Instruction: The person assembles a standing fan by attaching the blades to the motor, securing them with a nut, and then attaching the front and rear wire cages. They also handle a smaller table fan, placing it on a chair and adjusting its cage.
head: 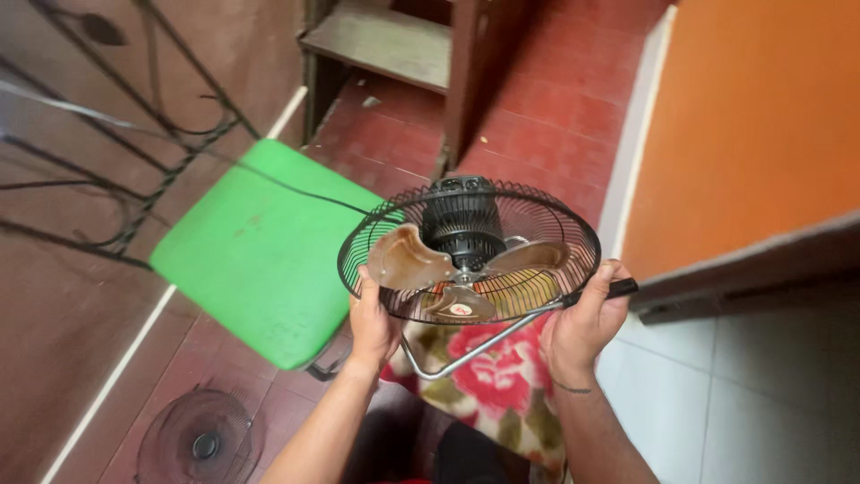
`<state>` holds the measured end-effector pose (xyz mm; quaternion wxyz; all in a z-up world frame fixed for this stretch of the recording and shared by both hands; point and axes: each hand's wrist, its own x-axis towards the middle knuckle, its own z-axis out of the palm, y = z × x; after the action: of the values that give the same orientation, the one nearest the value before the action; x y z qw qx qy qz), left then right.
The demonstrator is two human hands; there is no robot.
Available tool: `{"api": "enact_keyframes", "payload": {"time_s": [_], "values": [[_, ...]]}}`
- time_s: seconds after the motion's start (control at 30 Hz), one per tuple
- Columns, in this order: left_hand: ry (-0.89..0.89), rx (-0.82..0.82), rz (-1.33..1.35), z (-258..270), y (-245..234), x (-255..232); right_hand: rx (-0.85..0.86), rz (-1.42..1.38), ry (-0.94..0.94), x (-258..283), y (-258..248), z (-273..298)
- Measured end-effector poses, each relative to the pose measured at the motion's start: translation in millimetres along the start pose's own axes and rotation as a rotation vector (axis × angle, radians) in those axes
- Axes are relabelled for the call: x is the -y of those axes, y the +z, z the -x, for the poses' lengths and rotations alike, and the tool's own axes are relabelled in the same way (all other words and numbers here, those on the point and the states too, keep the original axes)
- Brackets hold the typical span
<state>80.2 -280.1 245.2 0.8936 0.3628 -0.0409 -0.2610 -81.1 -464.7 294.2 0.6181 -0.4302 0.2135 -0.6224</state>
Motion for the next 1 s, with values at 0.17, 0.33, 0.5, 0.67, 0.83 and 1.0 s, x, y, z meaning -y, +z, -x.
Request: {"api": "enact_keyframes", "payload": {"time_s": [0.17,0.33,0.5,0.67,0.83,1.0], "values": [[-0.117,0.094,-0.024,17,14,46,-0.066,0.109,-0.101,9,-72,10],[-0.089,0.065,-0.076,37,-12,61,-0.095,0.059,-0.073,0,-88,43],[-0.147,0.093,-0.060,45,-59,73,-0.124,0.156,-0.166,-19,-92,72],[-0.411,0.073,0.019,63,-80,107,-0.182,0.652,-0.279,-9,-112,98],[-0.509,-0.008,0.076,65,-100,130,-0.101,0.816,-0.266,-5,-113,112],[-0.571,-0.094,-0.093,47,-137,148,-0.037,0.952,-0.209,-27,-122,107]]}}
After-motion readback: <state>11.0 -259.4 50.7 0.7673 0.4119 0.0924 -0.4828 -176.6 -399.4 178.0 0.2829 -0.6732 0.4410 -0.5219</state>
